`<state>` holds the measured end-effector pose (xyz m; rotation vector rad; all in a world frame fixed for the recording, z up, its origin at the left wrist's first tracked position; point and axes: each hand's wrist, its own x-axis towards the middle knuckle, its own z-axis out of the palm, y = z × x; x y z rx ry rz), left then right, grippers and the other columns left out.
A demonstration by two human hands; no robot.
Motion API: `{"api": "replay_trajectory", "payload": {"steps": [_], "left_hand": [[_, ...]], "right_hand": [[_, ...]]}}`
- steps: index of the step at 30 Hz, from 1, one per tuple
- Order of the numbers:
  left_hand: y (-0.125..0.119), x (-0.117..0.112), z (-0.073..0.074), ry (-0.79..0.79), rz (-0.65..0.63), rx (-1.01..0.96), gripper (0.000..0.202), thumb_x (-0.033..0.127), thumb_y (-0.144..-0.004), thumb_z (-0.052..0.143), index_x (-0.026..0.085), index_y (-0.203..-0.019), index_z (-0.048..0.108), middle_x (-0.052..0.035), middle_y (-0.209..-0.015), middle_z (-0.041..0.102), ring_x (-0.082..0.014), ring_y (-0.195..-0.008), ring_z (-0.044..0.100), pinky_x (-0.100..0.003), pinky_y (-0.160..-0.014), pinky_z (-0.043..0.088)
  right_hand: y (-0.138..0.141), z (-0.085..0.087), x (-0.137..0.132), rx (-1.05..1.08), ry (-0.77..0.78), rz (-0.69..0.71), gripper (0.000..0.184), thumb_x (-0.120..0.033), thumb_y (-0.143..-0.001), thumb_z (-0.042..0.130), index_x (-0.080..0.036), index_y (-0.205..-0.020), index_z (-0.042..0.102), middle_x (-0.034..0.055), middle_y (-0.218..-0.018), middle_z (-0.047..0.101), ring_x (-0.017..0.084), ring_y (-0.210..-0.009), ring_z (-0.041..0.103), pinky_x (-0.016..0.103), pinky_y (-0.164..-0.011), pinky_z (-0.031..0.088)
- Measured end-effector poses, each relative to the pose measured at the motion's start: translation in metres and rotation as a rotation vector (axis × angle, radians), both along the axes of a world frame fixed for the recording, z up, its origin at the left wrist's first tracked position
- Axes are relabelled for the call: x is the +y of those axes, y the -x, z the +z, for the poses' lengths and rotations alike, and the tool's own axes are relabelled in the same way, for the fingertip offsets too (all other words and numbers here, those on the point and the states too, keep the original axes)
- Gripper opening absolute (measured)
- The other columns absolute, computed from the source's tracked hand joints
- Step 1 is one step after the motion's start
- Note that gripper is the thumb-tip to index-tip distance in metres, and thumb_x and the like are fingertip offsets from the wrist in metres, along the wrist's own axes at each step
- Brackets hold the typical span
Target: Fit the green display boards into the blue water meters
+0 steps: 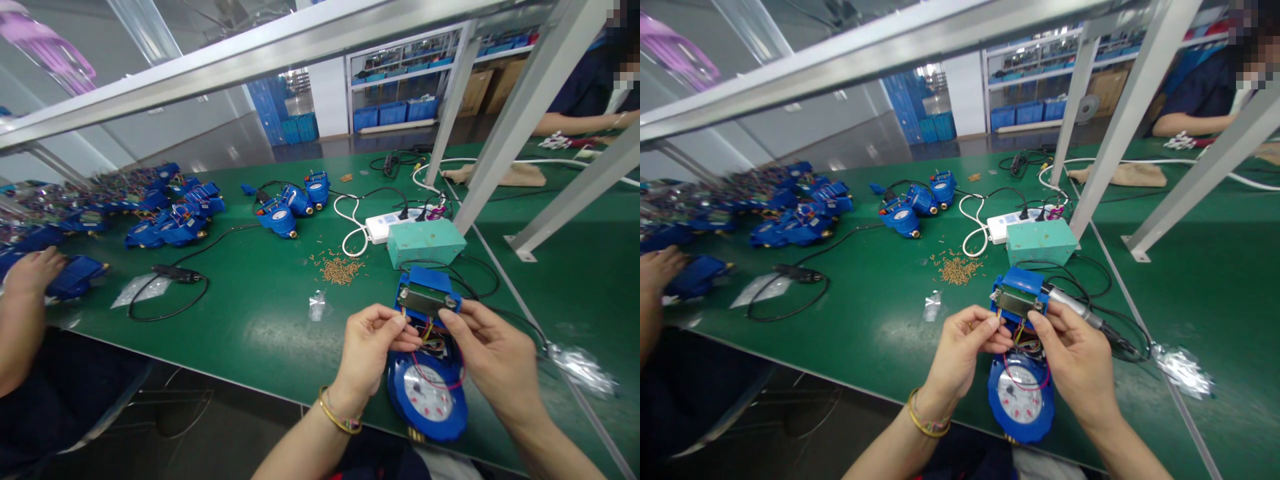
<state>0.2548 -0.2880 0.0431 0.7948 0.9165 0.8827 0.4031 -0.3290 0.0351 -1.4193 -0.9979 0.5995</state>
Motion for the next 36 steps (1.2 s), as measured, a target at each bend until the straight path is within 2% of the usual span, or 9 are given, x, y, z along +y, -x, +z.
{"api": "replay_trajectory", "payload": {"steps": [5,11,16,25,36], "left_hand": [[0.0002,0.0004,0.0006,0.008,-0.005,-0.002,0.039,0.045,-0.071,0.083,0.01,-0.077,0.067,-0.0095,-0.072,0.075,-0.0164,-0.062,0.073,-0.027,-0.064,0.062],[-0.0003,0.0014,0.0011,0.022,0.006,-0.044,0.04,0.045,-0.07,0.084,0.01,-0.075,0.066,-0.007,-0.068,0.074,-0.0128,-0.058,0.071,-0.021,-0.06,0.059],[-0.0015,0.0002,0.0013,0.03,0.013,-0.057,0.04,0.042,-0.065,0.088,0.01,-0.077,0.067,-0.0058,-0.067,0.074,-0.0112,-0.056,0.071,-0.017,-0.057,0.057],[-0.002,0.0007,0.0005,0.001,0.041,-0.016,0.037,0.042,-0.07,0.084,0.011,-0.076,0.066,-0.0062,-0.068,0.074,-0.0127,-0.058,0.071,-0.02,-0.059,0.059],[-0.0012,0.003,0.0021,0.004,-0.006,-0.008,0.037,0.04,-0.068,0.086,0.01,-0.077,0.066,-0.0049,-0.066,0.074,-0.0107,-0.056,0.07,-0.018,-0.059,0.058]], "right_hand": [[0.0,0.0005,-0.0008,-0.017,-0.008,-0.006,0.026,-0.042,-0.08,0.075,-0.02,-0.094,0.076,0.0044,-0.077,0.077,0.018,-0.062,0.073,0.018,-0.058,0.061],[-0.0006,0.0022,-0.0018,-0.02,-0.024,-0.011,0.023,-0.04,-0.08,0.074,-0.021,-0.092,0.075,0.0038,-0.076,0.077,0.017,-0.064,0.074,0.015,-0.058,0.059],[-0.0005,0.0042,-0.0008,-0.036,-0.02,-0.004,0.026,-0.043,-0.08,0.074,-0.02,-0.092,0.076,0.0047,-0.074,0.076,0.02,-0.064,0.074,0.02,-0.06,0.062],[-0.0008,0.0041,-0.0004,-0.015,-0.013,-0.009,0.031,-0.048,-0.08,0.075,-0.02,-0.092,0.075,0.0048,-0.074,0.076,0.022,-0.063,0.074,0.026,-0.06,0.064],[-0.0009,0.0034,-0.0017,0.002,-0.016,-0.013,0.027,-0.045,-0.08,0.076,-0.022,-0.093,0.076,0.0033,-0.074,0.076,0.018,-0.062,0.073,0.021,-0.061,0.062]]}}
